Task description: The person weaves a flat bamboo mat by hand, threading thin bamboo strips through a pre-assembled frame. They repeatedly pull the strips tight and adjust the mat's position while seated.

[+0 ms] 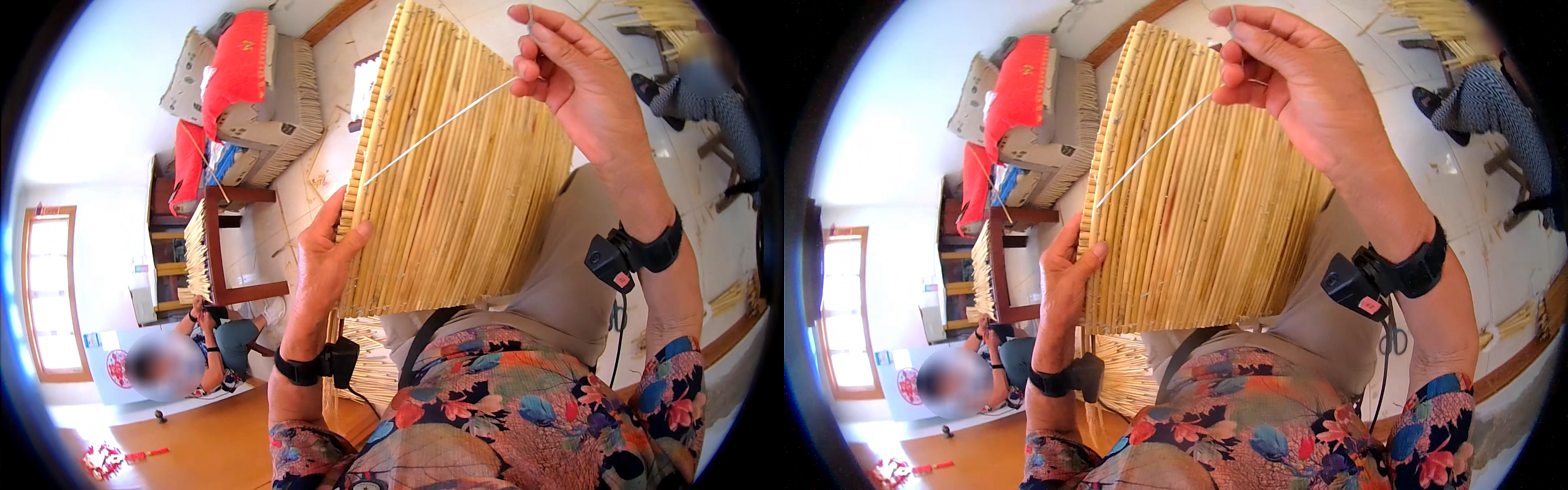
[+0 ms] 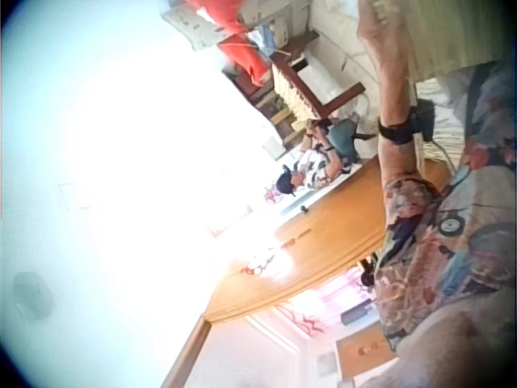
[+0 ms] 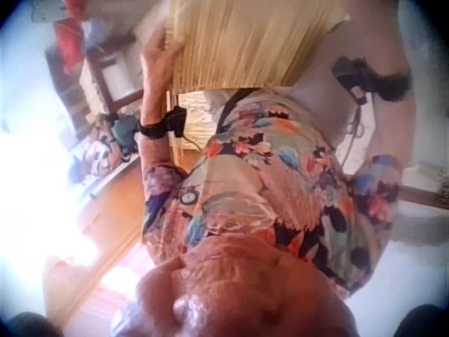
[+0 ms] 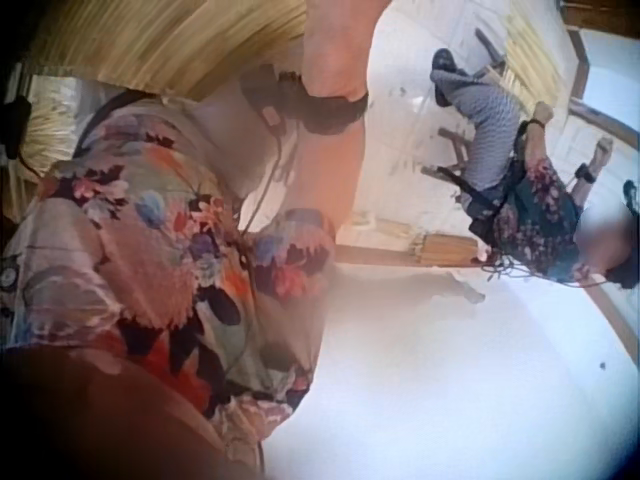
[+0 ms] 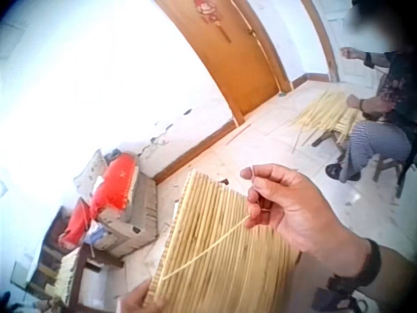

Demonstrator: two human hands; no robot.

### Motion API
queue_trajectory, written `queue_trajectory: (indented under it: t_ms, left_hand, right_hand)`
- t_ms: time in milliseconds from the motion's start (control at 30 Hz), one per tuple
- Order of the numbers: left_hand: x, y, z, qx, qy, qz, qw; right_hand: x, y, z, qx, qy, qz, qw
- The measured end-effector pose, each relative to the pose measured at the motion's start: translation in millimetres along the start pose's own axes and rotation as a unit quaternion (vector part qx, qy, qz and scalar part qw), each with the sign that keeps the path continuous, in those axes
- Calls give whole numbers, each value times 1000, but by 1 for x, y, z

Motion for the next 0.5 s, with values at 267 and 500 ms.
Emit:
queue_trajectory:
  t_ms: [267,500]
  left_hand:
    - [11,-7,13,-13,-1,6,1000]
    - [20,-10,11,13,3,16,1000]
  right_hand:
    - [-11,23,-26,82,-94,-14,992]
    - [35,82,21,424,-31,-127,896]
Point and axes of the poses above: each hand's wrist, its own x-axis away from the middle knuckle, its own y-axis out of the palm, z = x × y, the point moved 10 cm from there along -x, towards the middle knuckle, and after that the axes turned 3 degrees about y, right-handed, at the moved point
